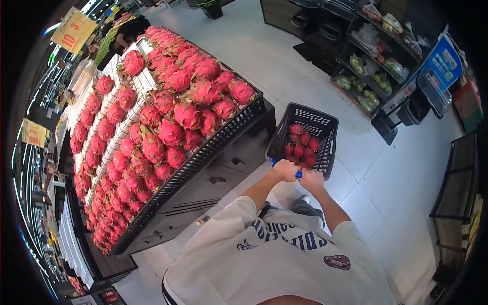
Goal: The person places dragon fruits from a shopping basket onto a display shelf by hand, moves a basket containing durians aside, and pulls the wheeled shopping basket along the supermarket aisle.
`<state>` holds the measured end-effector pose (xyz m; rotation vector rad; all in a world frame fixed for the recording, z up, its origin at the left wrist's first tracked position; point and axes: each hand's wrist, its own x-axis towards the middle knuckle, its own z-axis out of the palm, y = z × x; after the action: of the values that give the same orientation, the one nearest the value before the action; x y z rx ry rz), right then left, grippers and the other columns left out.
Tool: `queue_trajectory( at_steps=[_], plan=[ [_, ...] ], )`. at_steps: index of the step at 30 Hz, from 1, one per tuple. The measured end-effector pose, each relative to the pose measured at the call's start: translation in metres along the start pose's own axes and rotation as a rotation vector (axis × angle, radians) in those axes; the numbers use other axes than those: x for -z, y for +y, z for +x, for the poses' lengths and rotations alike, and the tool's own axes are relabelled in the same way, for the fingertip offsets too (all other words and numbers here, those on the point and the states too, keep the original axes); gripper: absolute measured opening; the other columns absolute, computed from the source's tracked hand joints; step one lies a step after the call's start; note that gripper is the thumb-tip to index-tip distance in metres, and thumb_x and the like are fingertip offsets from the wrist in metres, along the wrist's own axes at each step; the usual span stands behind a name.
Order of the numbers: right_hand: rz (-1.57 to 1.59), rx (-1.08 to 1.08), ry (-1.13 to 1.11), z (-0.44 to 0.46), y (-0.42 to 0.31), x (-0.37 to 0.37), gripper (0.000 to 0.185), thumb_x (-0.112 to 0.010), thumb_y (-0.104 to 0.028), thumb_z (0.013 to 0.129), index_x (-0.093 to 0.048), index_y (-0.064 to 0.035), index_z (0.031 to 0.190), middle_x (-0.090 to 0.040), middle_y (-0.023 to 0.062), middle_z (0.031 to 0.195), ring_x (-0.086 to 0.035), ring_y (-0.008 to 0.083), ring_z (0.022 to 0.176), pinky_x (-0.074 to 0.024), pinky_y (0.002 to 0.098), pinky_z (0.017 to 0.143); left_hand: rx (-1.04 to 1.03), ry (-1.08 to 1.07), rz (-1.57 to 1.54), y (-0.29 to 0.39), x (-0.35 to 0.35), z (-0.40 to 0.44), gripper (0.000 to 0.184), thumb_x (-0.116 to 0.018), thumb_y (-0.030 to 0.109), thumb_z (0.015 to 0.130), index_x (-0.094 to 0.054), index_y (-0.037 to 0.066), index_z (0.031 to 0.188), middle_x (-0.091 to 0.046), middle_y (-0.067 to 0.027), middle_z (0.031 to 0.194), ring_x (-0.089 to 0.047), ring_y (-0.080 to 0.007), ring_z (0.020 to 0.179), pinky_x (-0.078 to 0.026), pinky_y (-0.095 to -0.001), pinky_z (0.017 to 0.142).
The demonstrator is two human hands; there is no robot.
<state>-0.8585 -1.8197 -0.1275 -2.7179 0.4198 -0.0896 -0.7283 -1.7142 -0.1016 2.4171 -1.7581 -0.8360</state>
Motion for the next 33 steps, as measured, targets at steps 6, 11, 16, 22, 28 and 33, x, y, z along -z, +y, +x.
queue_trajectory(
  at_steps=[6,11,16,22,28,33],
  plan=[
    [0.056,0.030,-0.038,0.039,0.036,0.009,0.020,-0.064,-0.030,0.075,-0.062,-0.0107,0.073,-0.064,0.0137,0.062,-0.066,0.0331,0.058,-0.0517,0.0453,0.055,0.054,-0.083,-0.006,0.000,0.035,0.041,0.030,-0.060,0.028,0.070,-0.067,0.014,0.096,-0.069,-0.0147,0.084,-0.067,-0.0340,0.083,-0.051,-0.0453,0.077],
    [0.053,0.066,-0.132,0.063,0.057,0.010,0.021,-0.064,-0.031,0.075,-0.062,-0.0096,0.074,-0.065,0.0134,0.064,-0.066,0.0332,0.059,-0.0523,0.0459,0.056,0.017,-0.091,-0.023,-0.012,0.042,0.070,0.031,-0.061,0.029,0.069,-0.066,0.013,0.095,-0.069,-0.0151,0.082,-0.067,-0.0335,0.080,-0.053,-0.0446,0.074],
    [0.102,0.004,-0.197,0.101,0.068,0.020,0.022,-0.062,-0.031,0.078,-0.062,-0.0089,0.080,-0.068,0.0143,0.071,-0.068,0.0334,0.064,-0.0533,0.0467,0.061,-0.045,-0.114,0.004,-0.033,0.062,0.102,0.036,-0.065,0.032,0.067,-0.066,0.011,0.096,-0.069,-0.0146,0.082,-0.068,-0.0325,0.079,-0.052,-0.0447,0.073],
    [0.138,-0.042,-0.222,0.158,0.104,0.035,0.022,-0.064,-0.031,0.077,-0.065,-0.0092,0.080,-0.068,0.0133,0.072,-0.068,0.0315,0.064,-0.0527,0.0463,0.061,-0.065,-0.036,0.007,-0.049,0.092,0.152,0.036,-0.061,0.031,0.070,-0.065,0.009,0.099,-0.069,-0.0154,0.081,-0.068,-0.0328,0.077,-0.053,-0.0440,0.069],
    [-0.003,0.054,-0.256,0.222,0.161,0.041,0.021,-0.062,-0.032,0.076,-0.064,-0.0104,0.074,-0.068,0.0104,0.070,-0.068,0.0271,0.066,-0.0521,0.0435,0.066,0.080,-0.104,-0.097,-0.056,0.116,0.220,0.039,-0.059,0.026,0.073,-0.063,0.010,0.109,-0.069,-0.0146,0.087,-0.068,-0.0328,0.083,-0.051,-0.0450,0.073],
    [-0.007,0.148,-0.245,0.280,0.208,0.054,0.018,-0.061,-0.030,0.074,-0.064,-0.0124,0.071,-0.068,0.0071,0.071,-0.067,0.0260,0.064,-0.0511,0.0413,0.065,0.083,0.048,-0.179,-0.072,0.121,0.277,0.035,-0.058,0.022,0.073,-0.064,0.009,0.104,-0.068,-0.0165,0.081,-0.068,-0.0343,0.076,-0.053,-0.0466,0.068]
  ],
)
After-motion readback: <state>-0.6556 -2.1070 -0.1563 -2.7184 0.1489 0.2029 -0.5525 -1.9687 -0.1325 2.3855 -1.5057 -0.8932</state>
